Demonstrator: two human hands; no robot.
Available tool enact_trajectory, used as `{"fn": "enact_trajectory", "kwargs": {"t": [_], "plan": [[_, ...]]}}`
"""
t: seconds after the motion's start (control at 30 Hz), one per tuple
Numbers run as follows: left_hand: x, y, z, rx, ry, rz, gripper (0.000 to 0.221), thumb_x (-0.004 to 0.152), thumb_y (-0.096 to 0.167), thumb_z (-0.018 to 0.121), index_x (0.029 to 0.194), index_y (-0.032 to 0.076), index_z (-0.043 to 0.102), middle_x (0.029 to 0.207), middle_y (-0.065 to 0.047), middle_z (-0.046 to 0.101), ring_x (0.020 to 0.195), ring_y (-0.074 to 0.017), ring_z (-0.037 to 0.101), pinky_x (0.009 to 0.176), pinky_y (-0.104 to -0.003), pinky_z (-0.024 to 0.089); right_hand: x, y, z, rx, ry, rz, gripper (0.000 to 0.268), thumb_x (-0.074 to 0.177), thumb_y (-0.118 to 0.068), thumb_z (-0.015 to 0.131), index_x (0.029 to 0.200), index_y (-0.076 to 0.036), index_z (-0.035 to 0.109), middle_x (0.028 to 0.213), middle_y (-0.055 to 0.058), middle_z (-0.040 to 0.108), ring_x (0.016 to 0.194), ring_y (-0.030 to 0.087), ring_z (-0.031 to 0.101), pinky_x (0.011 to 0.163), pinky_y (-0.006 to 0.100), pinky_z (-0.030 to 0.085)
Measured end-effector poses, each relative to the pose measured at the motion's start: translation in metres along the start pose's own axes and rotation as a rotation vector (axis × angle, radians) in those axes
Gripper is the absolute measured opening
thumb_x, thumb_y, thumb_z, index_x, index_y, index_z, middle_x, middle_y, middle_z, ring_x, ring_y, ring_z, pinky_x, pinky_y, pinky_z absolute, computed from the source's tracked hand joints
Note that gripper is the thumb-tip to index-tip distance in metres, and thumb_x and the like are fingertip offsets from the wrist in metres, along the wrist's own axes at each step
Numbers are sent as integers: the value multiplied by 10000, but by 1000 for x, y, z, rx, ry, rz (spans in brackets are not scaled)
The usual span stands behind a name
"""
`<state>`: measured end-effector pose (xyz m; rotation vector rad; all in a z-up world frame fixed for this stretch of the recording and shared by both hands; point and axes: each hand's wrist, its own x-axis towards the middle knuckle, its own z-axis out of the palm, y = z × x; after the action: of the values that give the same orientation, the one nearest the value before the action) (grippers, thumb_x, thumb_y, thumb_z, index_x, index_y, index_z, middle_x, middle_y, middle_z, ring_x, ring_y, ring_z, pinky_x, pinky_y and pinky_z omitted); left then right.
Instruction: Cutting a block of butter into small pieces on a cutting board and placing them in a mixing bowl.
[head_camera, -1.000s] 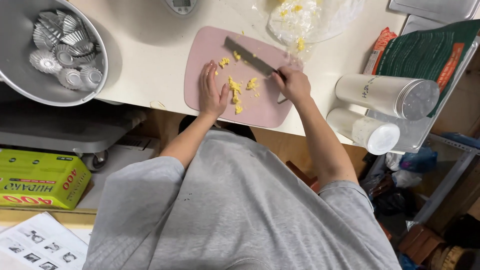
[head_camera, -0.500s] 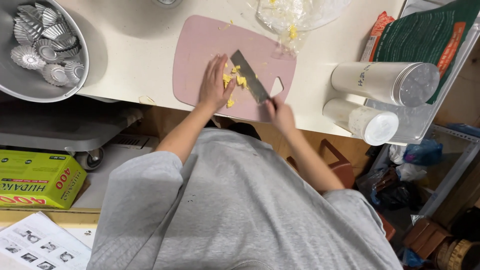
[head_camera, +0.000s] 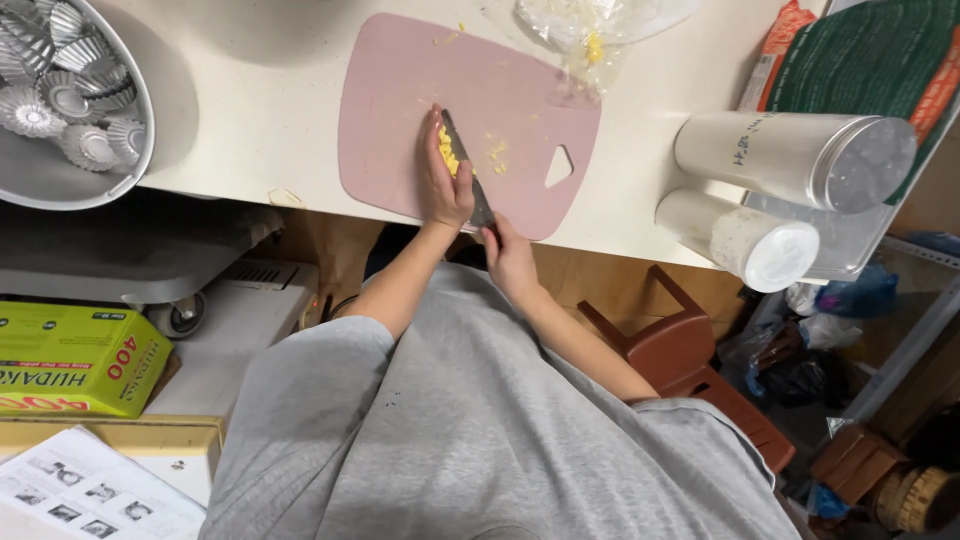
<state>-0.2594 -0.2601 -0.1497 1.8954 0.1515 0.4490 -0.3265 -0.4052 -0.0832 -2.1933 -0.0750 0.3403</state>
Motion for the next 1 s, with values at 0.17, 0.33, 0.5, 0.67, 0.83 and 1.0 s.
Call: {"fn": "enact_trajectory", "kwargs": {"t": [0.17,0.33,0.5,0.67,0.83,1.0], "plan": [[3,-5,5,-214,89,-14,698,1085,455,440,1577,-11,271,1675,-223,295,1592,-372,287,1341,-476,233,-8,14,18,188,-101,103,245,1056,-175,597,1227,-5,643,759,137,642,638,226,603,609,354,516],[31,33,-32,-515,109,-81,679,1091,448,439,1573,-11,309,1685,-206,309,1582,-339,280,1333,-460,210,12,-42,-19,587,-292,464,226,1074,-232,536,1173,-45,617,668,32,557,445,99,473,408,275,391],[105,70,-106,-514,91,-19,559,1106,436,413,1465,21,521,1630,-180,399,1576,-309,316,1323,-434,242,63,-107,-60,722,-356,504,237,1106,-239,512,1189,-26,571,691,20,547,446,103,474,395,277,406],[180,95,-167,131,-193,205,405,1043,398,621,1349,142,689,1646,-147,409,1610,-395,270,1307,-516,226,134,-179,-90,612,-429,349,267,1089,-204,493,1292,-44,561,724,13,543,490,94,503,436,285,462],[221,106,-185,416,-407,390,483,1022,541,640,1452,325,681,1697,-175,196,1573,-454,106,1235,-725,50,207,-236,-94,565,-466,389,321,1049,-212,511,1335,-73,556,727,6,561,498,93,514,440,294,479],[254,91,-186,526,-488,377,585,1050,700,547,1535,379,611,1729,-174,80,1578,-485,33,1192,-780,-27,254,-272,-95,521,-546,408,325,1044,-214,522,1337,-79,561,745,0,565,519,86,505,453,293,482]]}}
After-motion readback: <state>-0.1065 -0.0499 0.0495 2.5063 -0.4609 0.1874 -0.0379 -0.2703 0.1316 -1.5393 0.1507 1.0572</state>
